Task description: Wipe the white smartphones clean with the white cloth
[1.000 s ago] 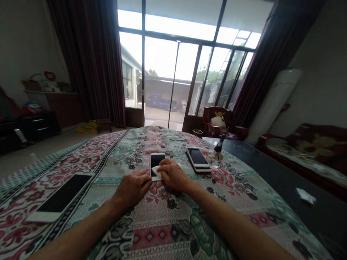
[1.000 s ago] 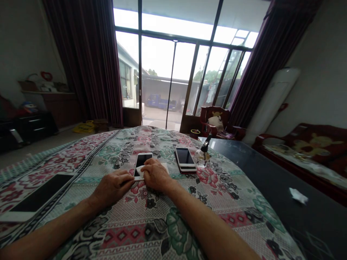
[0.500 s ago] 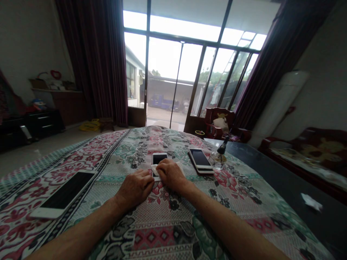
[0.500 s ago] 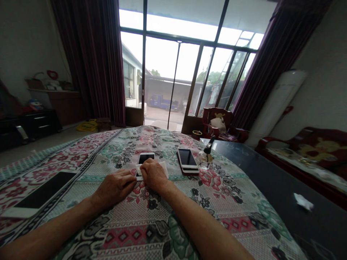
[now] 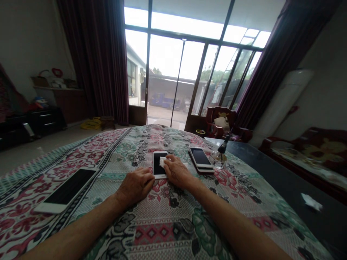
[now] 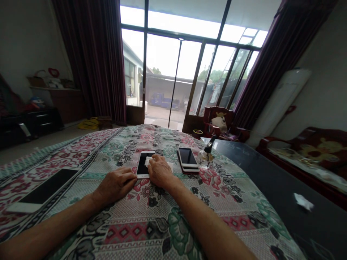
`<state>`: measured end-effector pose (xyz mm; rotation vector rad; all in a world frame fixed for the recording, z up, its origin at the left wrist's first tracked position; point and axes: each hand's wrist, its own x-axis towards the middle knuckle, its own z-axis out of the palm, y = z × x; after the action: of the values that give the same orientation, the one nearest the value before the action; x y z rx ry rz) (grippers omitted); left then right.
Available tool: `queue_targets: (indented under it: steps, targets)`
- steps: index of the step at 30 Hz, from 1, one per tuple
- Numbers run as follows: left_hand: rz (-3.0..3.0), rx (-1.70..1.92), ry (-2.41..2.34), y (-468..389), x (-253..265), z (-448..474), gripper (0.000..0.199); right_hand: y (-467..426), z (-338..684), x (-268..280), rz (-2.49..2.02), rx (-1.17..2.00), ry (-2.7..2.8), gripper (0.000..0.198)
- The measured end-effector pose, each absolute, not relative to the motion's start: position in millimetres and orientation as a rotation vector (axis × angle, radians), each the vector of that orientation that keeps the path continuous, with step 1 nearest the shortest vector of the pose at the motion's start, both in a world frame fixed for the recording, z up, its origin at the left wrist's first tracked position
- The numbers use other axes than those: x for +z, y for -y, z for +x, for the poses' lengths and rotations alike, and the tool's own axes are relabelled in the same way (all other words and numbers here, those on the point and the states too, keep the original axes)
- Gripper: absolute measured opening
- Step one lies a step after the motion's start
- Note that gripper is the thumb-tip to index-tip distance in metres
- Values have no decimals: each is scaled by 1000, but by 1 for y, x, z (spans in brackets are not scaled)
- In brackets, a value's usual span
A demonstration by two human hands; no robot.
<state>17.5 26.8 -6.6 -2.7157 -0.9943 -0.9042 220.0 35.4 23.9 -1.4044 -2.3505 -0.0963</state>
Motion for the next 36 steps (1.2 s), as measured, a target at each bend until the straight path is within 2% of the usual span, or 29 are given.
queue_targets:
  steps: [4,10,20,30,36]
  targets:
    - [-2697,-919,983,-28,-8,18,26,-32,205,24,-1220,-129,2484,21]
    - [-2708,-923,975,-27,-7,17,23,-30,199,27,-985,-8,2621,23]
    - [-2696,-897,1008,-26,-7,18,26,-48,221,14,-1493,-127,2332,30]
    - [-2677,-882,1008,-27,-8,18,26,-60,190,21,-1259,-67,2554,24]
    - [-2702,-885,997,-27,-6,18,26,-71,189,15,-1389,-51,2423,26]
